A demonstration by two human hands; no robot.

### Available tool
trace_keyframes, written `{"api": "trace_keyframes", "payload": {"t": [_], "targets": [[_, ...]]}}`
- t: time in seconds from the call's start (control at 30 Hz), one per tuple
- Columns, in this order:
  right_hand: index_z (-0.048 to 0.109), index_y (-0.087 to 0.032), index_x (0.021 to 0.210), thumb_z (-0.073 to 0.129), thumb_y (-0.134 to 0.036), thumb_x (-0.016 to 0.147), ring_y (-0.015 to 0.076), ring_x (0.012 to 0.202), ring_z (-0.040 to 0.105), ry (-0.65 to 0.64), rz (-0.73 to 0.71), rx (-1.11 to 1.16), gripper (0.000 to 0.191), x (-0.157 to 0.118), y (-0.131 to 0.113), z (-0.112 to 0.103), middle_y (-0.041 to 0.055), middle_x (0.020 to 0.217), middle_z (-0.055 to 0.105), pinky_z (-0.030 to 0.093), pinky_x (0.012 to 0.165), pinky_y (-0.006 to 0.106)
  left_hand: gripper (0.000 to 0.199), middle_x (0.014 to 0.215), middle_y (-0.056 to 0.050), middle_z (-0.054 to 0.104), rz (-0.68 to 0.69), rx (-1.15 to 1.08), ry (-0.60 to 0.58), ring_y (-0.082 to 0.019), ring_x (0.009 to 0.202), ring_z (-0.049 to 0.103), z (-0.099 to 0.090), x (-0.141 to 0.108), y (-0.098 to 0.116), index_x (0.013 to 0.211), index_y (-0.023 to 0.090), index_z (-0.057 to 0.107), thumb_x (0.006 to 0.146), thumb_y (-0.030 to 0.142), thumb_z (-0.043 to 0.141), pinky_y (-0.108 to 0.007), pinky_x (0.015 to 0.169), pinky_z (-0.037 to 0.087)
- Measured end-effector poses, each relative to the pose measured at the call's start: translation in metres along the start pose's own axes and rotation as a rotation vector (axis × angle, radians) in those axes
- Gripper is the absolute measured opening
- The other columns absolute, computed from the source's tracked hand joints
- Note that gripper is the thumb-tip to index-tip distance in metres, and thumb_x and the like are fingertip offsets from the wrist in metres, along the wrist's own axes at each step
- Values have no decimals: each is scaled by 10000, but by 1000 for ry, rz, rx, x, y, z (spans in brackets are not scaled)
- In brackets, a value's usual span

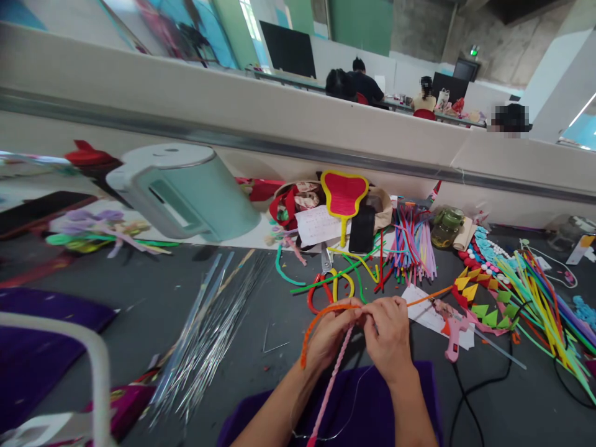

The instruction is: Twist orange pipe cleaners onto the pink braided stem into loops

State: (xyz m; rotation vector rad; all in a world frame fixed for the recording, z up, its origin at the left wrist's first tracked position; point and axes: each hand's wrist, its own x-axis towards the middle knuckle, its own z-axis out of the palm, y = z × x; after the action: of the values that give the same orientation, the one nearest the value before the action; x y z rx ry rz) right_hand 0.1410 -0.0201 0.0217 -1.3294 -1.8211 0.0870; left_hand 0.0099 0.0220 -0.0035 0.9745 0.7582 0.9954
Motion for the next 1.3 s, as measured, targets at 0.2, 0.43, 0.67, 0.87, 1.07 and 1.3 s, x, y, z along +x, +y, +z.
{"api": "trace_keyframes", "payload": {"t": [0.2, 0.43, 0.67, 0.87, 1.07, 1.3], "targets": [[543, -214, 986, 472, -97, 845, 194, 792, 560, 27, 71, 2, 196, -2, -1, 2, 38, 825, 619, 410, 789, 381, 115, 622, -1, 589, -10, 27, -9, -142, 616, 529, 0, -1, 5, 694, 145, 634, 699, 259, 628, -240, 601, 388], [520, -202, 1058, 474, -96, 843, 198, 825, 577, 22, 83, 14, 244, -4, 0, 4, 53, 867, 625, 432, 820, 395, 85, 605, -9, 602, -45, 102, -1, -149, 614, 540, 0, 0, 9, 656, 145, 619, 647, 229, 619, -238, 595, 395], [519, -193, 1063, 482, -92, 836, 194, 832, 586, 1, 126, 30, 251, -4, 0, 3, 48, 857, 632, 445, 828, 389, 76, 553, 24, 551, -53, 220, 77, -115, 526, 458, 5, 1, 10, 634, 154, 605, 621, 226, 583, -215, 501, 329], [527, -192, 1045, 491, -91, 829, 195, 847, 579, 19, 143, 11, 241, -4, 2, 2, 49, 872, 638, 444, 829, 379, 66, 555, 42, 515, -24, 296, 147, -110, 528, 427, 11, 1, 6, 633, 168, 582, 619, 230, 567, -215, 506, 336], [531, -192, 1044, 479, -87, 831, 193, 825, 577, -7, 108, -50, 242, -3, 3, 2, 40, 858, 643, 429, 820, 373, 67, 535, 43, 480, -57, 305, 136, -115, 538, 440, 7, 2, 3, 578, 178, 538, 618, 231, 542, -219, 519, 354], [529, -194, 1039, 451, -86, 838, 195, 813, 584, -8, 66, -80, 241, -3, 4, 5, 48, 866, 647, 417, 817, 380, 60, 546, 44, 472, -72, 276, 124, -120, 546, 441, 4, 3, -2, 574, 187, 534, 607, 235, 542, -225, 540, 379]]}}
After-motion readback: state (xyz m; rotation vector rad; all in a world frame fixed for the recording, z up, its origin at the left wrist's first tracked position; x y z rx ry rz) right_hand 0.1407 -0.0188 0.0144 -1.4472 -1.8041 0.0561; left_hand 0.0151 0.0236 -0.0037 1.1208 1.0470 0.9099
